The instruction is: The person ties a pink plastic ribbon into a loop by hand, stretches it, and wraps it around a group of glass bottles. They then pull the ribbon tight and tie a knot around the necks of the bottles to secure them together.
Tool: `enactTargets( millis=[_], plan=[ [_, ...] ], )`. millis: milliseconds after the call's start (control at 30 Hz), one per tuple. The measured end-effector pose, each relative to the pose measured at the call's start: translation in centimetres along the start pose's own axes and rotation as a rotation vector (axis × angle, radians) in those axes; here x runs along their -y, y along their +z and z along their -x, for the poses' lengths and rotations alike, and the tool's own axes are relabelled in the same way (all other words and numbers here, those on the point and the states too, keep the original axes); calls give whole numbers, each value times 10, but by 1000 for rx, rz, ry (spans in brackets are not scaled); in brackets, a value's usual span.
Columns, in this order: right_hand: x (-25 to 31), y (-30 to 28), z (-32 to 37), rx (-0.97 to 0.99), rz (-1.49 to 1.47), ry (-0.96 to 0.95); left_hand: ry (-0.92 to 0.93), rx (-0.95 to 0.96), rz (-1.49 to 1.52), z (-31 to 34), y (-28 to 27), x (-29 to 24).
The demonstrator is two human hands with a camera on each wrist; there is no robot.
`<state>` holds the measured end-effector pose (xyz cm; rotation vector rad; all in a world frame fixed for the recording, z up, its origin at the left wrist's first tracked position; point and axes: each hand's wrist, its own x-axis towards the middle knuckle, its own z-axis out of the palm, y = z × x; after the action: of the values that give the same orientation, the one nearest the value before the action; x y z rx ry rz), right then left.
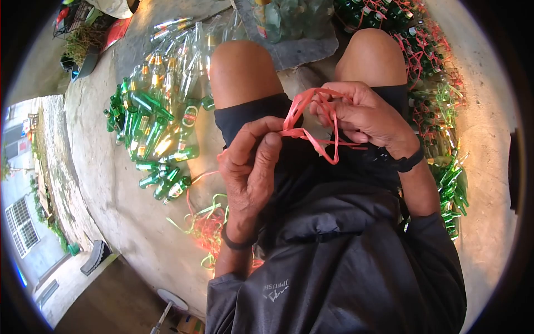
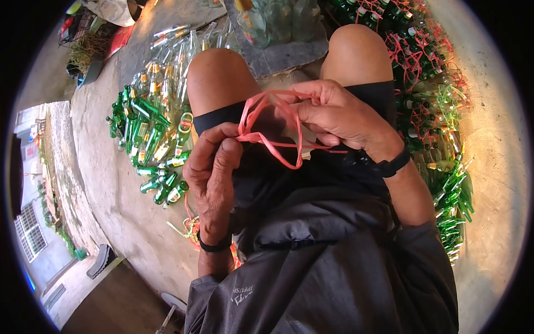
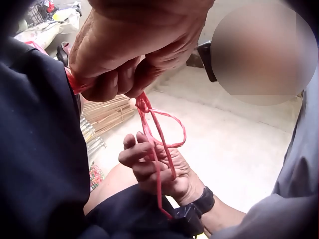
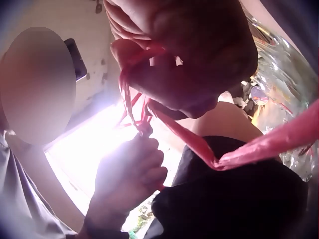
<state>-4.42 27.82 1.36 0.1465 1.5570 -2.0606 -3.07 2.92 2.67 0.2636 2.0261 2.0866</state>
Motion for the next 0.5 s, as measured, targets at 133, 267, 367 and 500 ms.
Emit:
enactTargets(
  millis=[133,267,367,500],
  plan=[
    [7,-1,9,146,-187,29,22,-45,-53,-2,2,2],
    [9,0,15,25,-226,46,93,-97,-255,-2,0,9],
    [8,-7,17,46,-238,-11,7,-64,-288,-3,-2,2],
    [12,-15,20,65,-230,-108,14,-45,-322,-2,-4,3]
  ],
)
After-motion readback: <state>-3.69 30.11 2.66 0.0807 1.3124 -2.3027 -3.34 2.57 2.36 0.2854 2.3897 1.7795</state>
